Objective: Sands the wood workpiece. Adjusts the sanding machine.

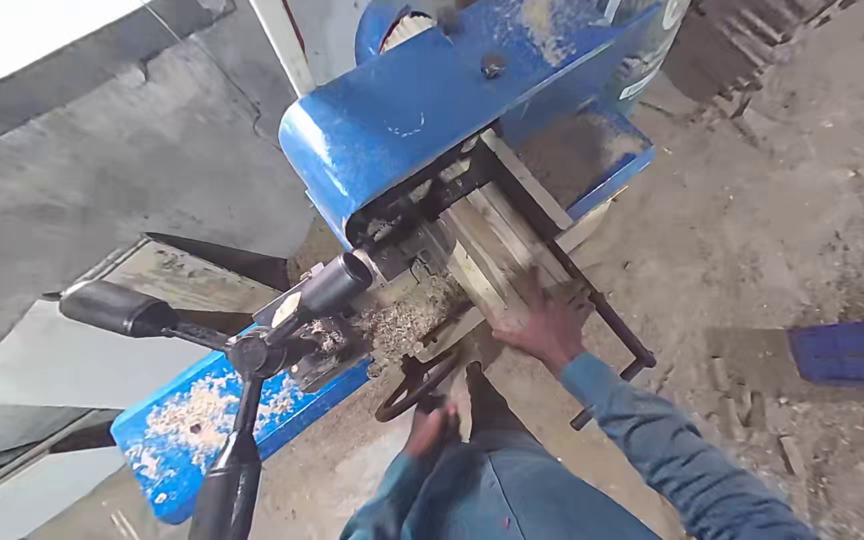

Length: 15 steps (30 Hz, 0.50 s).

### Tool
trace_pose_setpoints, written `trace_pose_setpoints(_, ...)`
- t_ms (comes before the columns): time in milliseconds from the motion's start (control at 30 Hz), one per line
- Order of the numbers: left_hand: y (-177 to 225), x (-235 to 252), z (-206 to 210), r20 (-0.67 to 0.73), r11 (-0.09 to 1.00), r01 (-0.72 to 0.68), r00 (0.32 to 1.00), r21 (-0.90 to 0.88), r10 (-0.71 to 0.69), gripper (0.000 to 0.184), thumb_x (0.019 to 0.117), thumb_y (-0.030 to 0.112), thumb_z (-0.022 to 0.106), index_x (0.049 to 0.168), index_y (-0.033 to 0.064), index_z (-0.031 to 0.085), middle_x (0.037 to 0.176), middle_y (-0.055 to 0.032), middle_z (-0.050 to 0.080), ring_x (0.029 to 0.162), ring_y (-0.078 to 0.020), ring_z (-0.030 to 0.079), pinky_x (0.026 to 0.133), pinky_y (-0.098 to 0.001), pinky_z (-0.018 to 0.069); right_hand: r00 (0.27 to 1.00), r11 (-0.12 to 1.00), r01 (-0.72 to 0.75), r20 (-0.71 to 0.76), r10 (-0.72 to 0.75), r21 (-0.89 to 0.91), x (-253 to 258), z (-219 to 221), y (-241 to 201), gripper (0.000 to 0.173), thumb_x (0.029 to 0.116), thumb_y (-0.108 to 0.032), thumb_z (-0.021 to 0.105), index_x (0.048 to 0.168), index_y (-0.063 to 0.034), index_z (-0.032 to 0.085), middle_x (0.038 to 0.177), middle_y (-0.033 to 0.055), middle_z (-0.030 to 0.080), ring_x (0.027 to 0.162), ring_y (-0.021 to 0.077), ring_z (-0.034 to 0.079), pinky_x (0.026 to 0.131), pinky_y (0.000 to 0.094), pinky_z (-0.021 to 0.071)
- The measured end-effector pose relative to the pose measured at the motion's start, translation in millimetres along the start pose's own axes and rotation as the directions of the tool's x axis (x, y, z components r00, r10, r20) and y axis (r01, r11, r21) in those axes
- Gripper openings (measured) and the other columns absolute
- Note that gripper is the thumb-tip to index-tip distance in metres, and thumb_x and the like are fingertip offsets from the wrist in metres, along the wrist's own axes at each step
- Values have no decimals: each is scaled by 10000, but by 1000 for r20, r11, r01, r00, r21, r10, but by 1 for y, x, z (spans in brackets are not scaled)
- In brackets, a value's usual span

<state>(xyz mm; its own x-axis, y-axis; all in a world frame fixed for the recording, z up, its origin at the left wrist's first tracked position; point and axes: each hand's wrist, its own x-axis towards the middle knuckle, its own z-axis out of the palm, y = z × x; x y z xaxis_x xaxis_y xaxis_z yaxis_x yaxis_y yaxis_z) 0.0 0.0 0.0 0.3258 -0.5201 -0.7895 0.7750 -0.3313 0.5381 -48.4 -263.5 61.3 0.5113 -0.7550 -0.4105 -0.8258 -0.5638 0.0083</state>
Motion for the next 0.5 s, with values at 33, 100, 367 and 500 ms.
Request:
trace_pose_setpoints(33,-12,-8,-28,-81,1000,-21,996,-20,20,208,987,2,434,843,26,582,583,31,534,473,-53,493,462,-219,450,1000,1000,1,12,-1,6,-3,-1,-8,1456,552,-903,724,1654,-349,-51,1406,412,486,1390,645,333,1069,821,226)
trace_pose_setpoints(100,-43,2,-71,-264,999,-48,963,11,49,150,993,-16,461,922,-20,593,568,8,530,445,-68,482,434,-232,438,1000,1000,-12,-19,12,18,-12,4,-20,1435,543,-897,738,1658,-358,13,1466,444,398,1404,663,293,1082,838,184)
trace_pose_setpoints(367,-28,65,-9,-535,747,383,844,543,-44,319,1022,135,554,1262,-62,630,1179,-240,670,1013,-339,667,914,-490,532,990,998,-12,-140,20,61,-12,-9,-43,1406,485,-1008,604,1651,-346,177,1602,402,204,1454,605,251,1110,768,248)
trace_pose_setpoints(500,62,4,36,-400,649,435,891,624,-213,409,1067,78,460,1418,-131,474,1493,-316,472,1384,-417,486,1137,-509,387,944,988,-34,-321,82,152,-73,-21,-3,971,803,-789,578,1405,-29,529,1198,299,623,1064,505,625,800,671,504)
